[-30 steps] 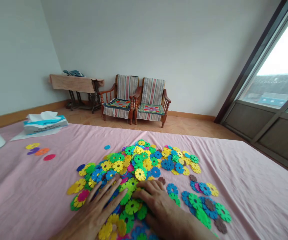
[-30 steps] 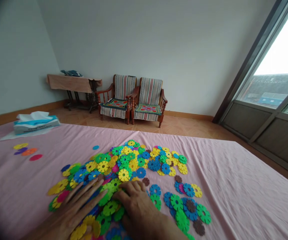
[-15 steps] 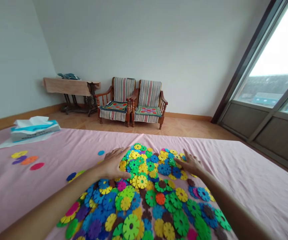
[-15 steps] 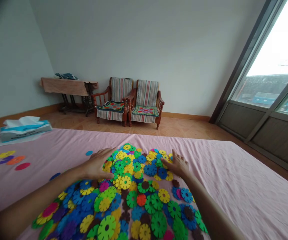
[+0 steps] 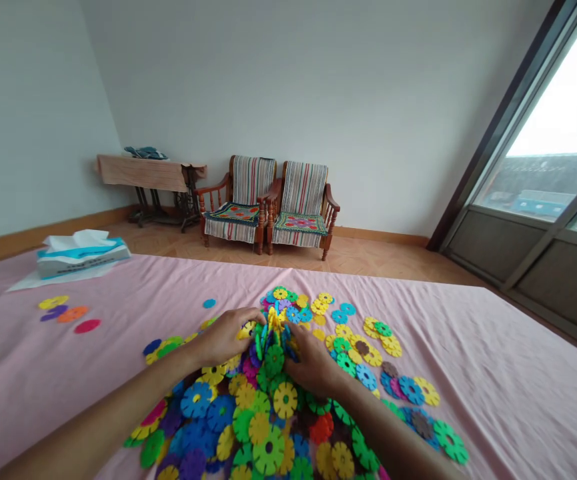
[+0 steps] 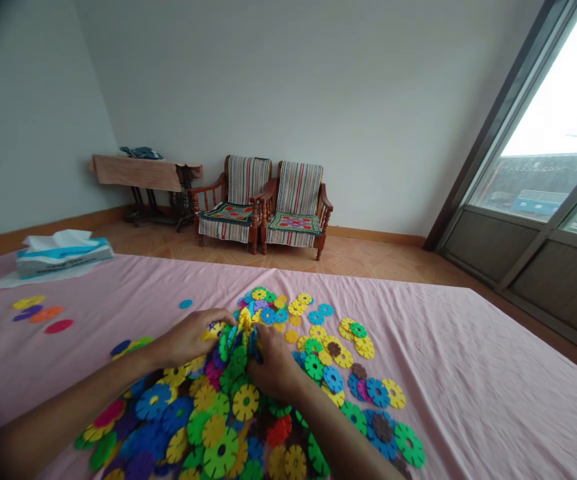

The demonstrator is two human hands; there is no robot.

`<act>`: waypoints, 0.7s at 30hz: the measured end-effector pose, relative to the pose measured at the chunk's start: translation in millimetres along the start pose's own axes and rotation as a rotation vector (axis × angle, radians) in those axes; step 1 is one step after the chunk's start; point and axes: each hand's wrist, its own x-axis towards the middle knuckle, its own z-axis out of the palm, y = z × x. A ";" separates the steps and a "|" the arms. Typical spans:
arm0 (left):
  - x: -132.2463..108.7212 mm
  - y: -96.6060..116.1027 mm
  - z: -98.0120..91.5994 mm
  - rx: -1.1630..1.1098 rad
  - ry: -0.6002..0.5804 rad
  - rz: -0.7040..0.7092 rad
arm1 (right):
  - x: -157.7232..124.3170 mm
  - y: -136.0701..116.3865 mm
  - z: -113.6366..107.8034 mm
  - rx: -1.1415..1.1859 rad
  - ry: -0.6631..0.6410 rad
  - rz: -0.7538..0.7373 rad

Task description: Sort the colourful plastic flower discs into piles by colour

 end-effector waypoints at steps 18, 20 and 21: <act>-173.5 -27.2 -30.8 0.344 0.073 -0.129 | -155.8 141.3 -96.2 -0.504 0.082 0.429; -176.0 -27.7 -20.7 0.392 0.053 -0.188 | -160.3 130.9 -89.2 -0.475 0.032 0.372; -172.3 -25.0 -16.9 0.401 0.024 -0.212 | -157.1 120.1 -83.5 -0.448 0.005 0.329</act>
